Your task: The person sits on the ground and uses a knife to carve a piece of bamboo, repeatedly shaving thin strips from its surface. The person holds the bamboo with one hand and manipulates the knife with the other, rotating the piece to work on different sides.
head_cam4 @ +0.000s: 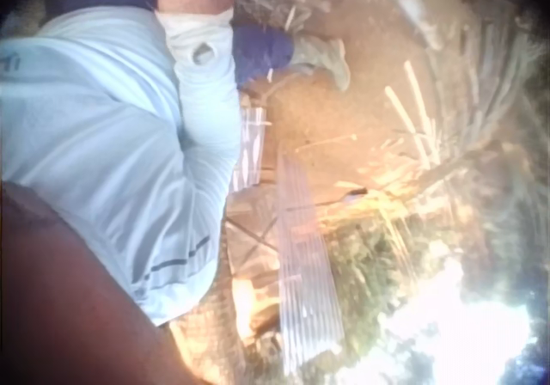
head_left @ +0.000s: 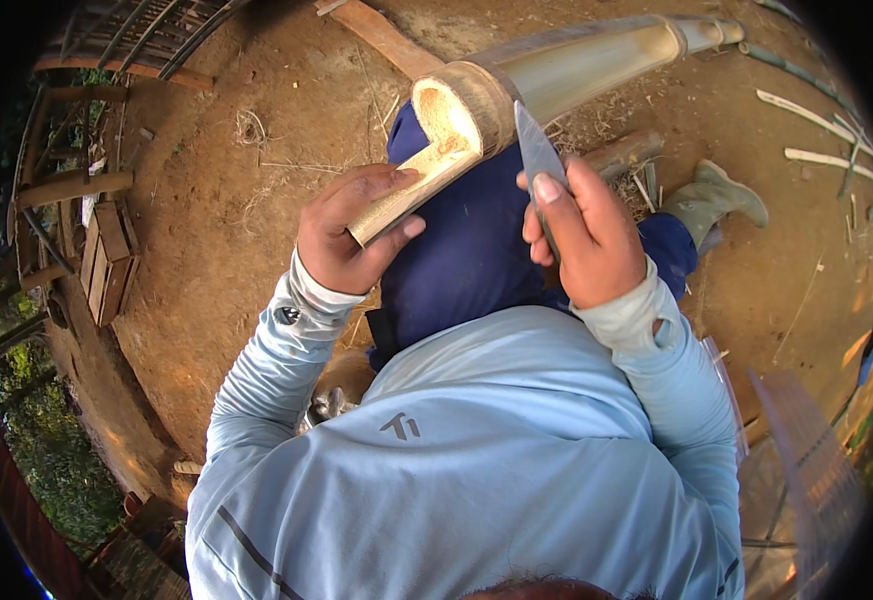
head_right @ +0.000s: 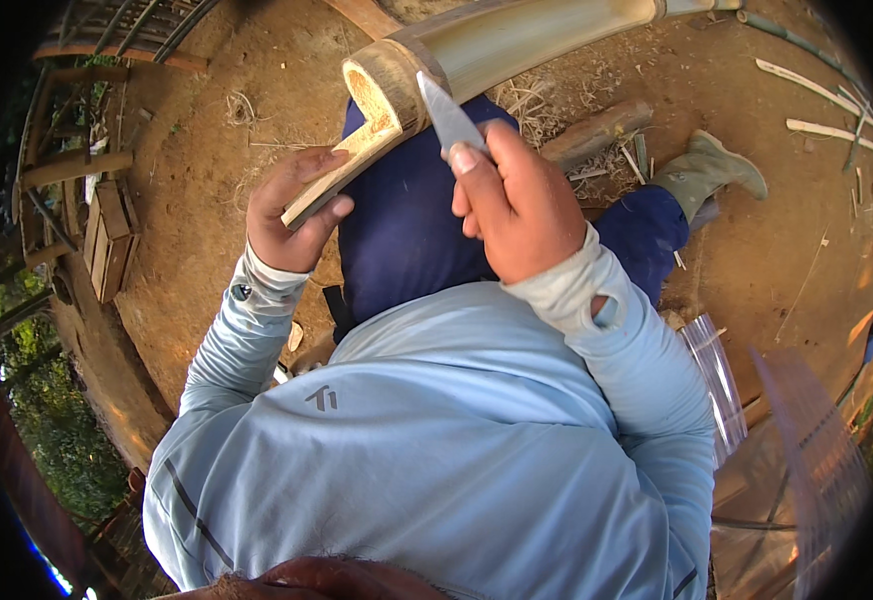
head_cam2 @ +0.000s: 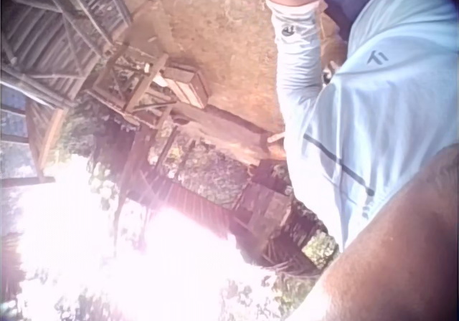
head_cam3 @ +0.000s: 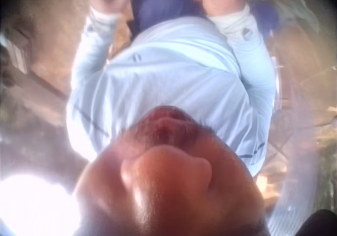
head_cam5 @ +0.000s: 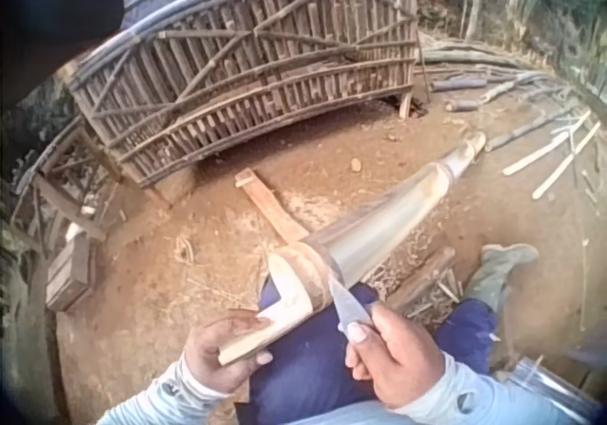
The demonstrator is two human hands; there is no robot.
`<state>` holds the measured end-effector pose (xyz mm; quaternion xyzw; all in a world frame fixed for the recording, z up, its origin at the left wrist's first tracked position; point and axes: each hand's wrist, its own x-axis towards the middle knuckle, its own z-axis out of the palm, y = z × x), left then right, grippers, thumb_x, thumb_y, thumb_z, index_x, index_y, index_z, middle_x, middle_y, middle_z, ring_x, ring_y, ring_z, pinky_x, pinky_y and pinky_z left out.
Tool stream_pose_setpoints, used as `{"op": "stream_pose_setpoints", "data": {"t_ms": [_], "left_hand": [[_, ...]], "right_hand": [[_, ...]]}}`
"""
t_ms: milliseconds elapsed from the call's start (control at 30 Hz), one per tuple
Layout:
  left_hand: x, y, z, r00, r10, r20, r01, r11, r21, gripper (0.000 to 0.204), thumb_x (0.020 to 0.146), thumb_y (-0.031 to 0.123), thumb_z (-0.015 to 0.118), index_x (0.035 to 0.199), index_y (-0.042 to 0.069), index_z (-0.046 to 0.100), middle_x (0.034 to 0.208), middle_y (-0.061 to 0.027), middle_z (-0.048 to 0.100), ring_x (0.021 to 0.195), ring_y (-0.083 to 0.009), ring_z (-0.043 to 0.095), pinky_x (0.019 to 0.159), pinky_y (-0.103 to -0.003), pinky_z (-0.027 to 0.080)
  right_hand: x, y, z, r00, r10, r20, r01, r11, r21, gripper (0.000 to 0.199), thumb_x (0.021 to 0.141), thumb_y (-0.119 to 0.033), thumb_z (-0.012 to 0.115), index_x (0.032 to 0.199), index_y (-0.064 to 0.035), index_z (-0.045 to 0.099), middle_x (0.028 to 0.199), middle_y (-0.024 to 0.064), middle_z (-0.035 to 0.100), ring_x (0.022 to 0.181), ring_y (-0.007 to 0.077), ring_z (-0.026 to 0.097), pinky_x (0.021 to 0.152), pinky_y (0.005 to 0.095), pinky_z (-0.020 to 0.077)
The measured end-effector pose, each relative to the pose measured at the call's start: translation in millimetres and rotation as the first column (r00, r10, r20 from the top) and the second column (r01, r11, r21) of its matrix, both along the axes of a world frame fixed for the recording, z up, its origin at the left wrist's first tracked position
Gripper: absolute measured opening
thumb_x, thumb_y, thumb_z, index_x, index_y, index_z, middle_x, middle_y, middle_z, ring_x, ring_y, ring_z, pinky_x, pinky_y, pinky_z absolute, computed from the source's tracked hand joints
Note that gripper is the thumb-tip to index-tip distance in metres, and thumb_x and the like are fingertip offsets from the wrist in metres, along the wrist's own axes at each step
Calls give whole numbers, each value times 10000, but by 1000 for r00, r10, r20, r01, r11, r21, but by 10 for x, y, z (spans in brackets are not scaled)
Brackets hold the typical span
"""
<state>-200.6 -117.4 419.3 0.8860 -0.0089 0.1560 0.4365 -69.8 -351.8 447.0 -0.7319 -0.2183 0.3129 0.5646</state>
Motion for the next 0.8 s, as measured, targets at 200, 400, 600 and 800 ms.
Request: {"op": "stream_pose_setpoints", "data": {"t_ms": [200, 400, 600, 800], "left_hand": [[-26, -68, -202, 994, -6, -108, -93, 462, -882, 838, 976, 659, 327, 1312, -86, 510, 1110, -187, 648, 923, -252, 674, 777, -338, 560], [42, -122, 37, 846, -143, -513, -445, 340, -828, 696, 1015, 549, 286, 1186, -58, 581, 742, -135, 636, 568, -207, 601, 576, -295, 500], [-22, -414, -42, 898, 63, -436, -425, 382, -821, 752, 989, 586, 265, 1083, -68, 624, 690, -129, 604, 546, -216, 558, 542, -304, 452], [-8, -480, -91, 887, 216, -407, -461, 411, -787, 686, 1015, 535, 250, 995, -33, 634, 668, -113, 618, 556, -196, 585, 537, -294, 479]], "right_hand": [[-118, 30, 147, 990, 141, -16, -142, 978, -155, 222, 1030, -234, 492, 969, -21, 500, 668, 81, 601, 523, 169, 601, 504, 315, 473], [-100, 119, 216, 988, 142, 67, -122, 964, -236, 205, 1014, -206, 516, 935, -19, 489, 664, 138, 591, 529, 267, 592, 512, 386, 450], [-177, 169, 84, 980, 103, 169, -59, 967, -247, 209, 992, -191, 553, 901, -17, 479, 706, 221, 563, 634, 424, 564, 562, 472, 419], [-305, 171, 172, 981, 177, 80, -151, 954, -261, 219, 993, -197, 548, 888, -23, 466, 722, 232, 557, 683, 454, 565, 588, 496, 417]]}}
